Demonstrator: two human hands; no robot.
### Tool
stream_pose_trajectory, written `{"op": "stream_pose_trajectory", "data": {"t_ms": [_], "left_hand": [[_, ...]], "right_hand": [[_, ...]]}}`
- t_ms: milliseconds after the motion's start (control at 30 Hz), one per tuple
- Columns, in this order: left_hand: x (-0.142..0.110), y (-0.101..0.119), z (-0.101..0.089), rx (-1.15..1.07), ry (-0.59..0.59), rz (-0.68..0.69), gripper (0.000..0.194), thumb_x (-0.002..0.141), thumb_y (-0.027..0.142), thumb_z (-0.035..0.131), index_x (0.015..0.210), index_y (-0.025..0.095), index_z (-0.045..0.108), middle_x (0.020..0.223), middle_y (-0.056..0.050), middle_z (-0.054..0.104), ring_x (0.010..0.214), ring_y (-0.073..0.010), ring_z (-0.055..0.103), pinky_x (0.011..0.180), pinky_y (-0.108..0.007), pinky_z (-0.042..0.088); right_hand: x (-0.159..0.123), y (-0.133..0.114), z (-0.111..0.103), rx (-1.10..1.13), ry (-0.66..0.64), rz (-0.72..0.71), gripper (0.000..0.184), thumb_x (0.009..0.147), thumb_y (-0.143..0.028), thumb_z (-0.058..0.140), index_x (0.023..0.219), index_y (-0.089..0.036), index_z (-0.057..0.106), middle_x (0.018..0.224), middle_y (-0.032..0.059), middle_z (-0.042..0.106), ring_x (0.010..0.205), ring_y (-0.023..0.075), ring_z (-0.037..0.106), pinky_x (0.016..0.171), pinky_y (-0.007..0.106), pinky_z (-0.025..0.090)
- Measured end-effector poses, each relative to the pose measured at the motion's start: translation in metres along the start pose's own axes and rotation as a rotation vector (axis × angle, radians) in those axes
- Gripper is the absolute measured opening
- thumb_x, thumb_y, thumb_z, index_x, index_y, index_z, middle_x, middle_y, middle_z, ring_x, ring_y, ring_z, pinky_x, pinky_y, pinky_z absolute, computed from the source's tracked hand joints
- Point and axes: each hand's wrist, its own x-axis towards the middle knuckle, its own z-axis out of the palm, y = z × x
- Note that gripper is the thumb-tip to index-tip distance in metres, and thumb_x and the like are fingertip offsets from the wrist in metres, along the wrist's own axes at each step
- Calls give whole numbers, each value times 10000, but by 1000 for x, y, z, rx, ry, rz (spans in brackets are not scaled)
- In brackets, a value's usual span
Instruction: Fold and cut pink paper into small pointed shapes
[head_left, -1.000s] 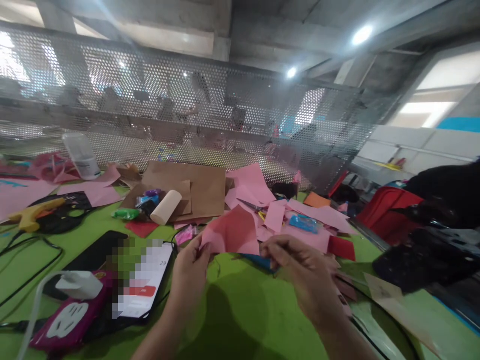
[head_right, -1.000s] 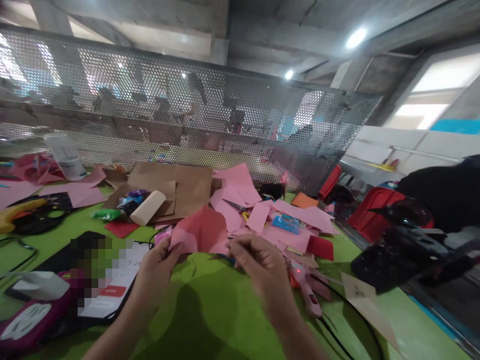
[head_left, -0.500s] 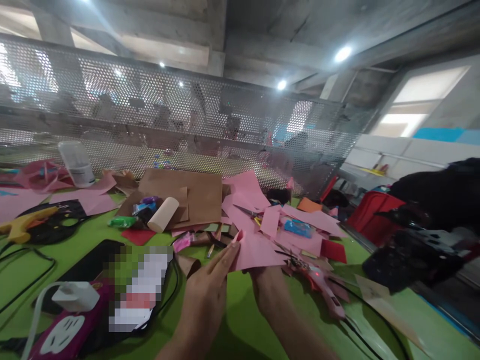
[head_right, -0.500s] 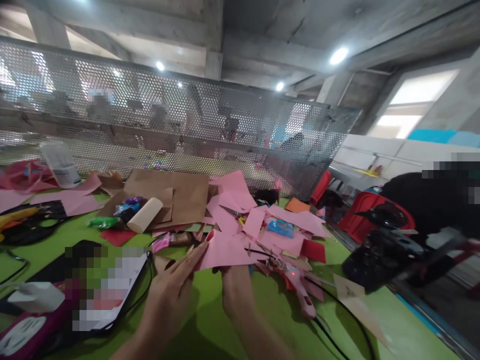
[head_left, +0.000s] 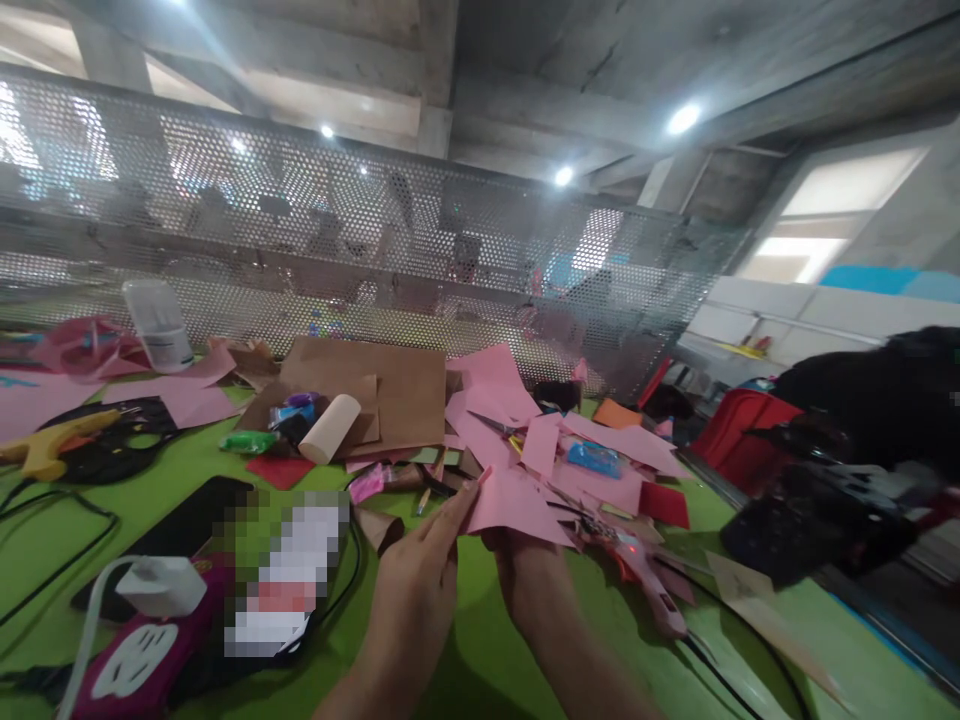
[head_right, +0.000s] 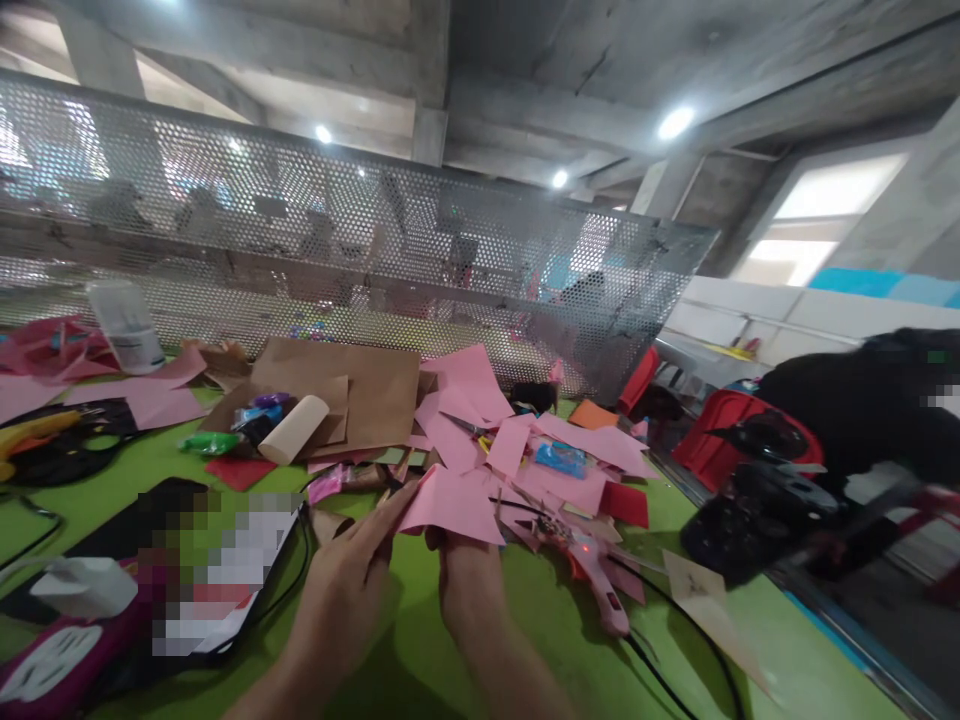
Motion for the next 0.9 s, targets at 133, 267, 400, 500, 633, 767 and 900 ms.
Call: {"op": "stream_pose_trajectory", "data": {"t_ms": [133,267,400,500,633,767,900], "left_hand": [[5,1,1,-293,43,-192,661,776,-5,459,1358,295,552,1281,-48,674,1146,-198,641,978,-347,485],[14,0,0,-670,121,-405,460,766,134,614,1222,188,630,1102,-109,748,1025,-218,695,874,-324,535],[18,3,-4,-733,77,-440,266,746,231,693,999,158,724,983,-109,770,911,-233,715,804,-312,547],[18,4,-5,-734,39,-448,269,747,226,678,1000,168,750,967,-87,773,900,-225,706,805,-303,534],[18,1,-6,-713,102,-497,280,719,167,646,968,188,772,911,-52,771,916,-205,683,830,-286,508],[21,-6,-10,-738,175,-553,284,709,211,663,967,158,769,836,-61,756,775,-186,668,718,-277,511],[23,-9,-16,-761,222,-591,311,714,242,665,998,157,761,900,-83,757,736,-174,661,672,-275,516]], "right_hand": [[-6,-18,-2,-35,82,38,154,828,-351,495,708,-262,533,617,2,478,538,183,436,508,314,402],[-8,-33,-3,-74,76,59,138,776,-326,568,656,-262,541,647,35,523,610,221,480,563,351,428],[-7,-35,6,-26,73,86,161,806,-351,479,670,-272,514,623,41,549,579,232,513,546,373,437],[-9,-35,9,-7,75,100,169,815,-366,488,682,-270,528,622,43,561,581,239,538,534,374,436],[-12,-39,8,-3,35,118,166,788,-347,586,655,-252,561,615,27,554,562,210,523,517,339,429],[-14,-44,4,-72,-94,168,161,765,-365,674,717,-226,608,605,-6,562,542,170,509,518,299,433],[-24,-57,-18,-336,-237,78,188,740,-360,741,849,-213,700,716,27,654,582,178,551,533,298,445]]}}
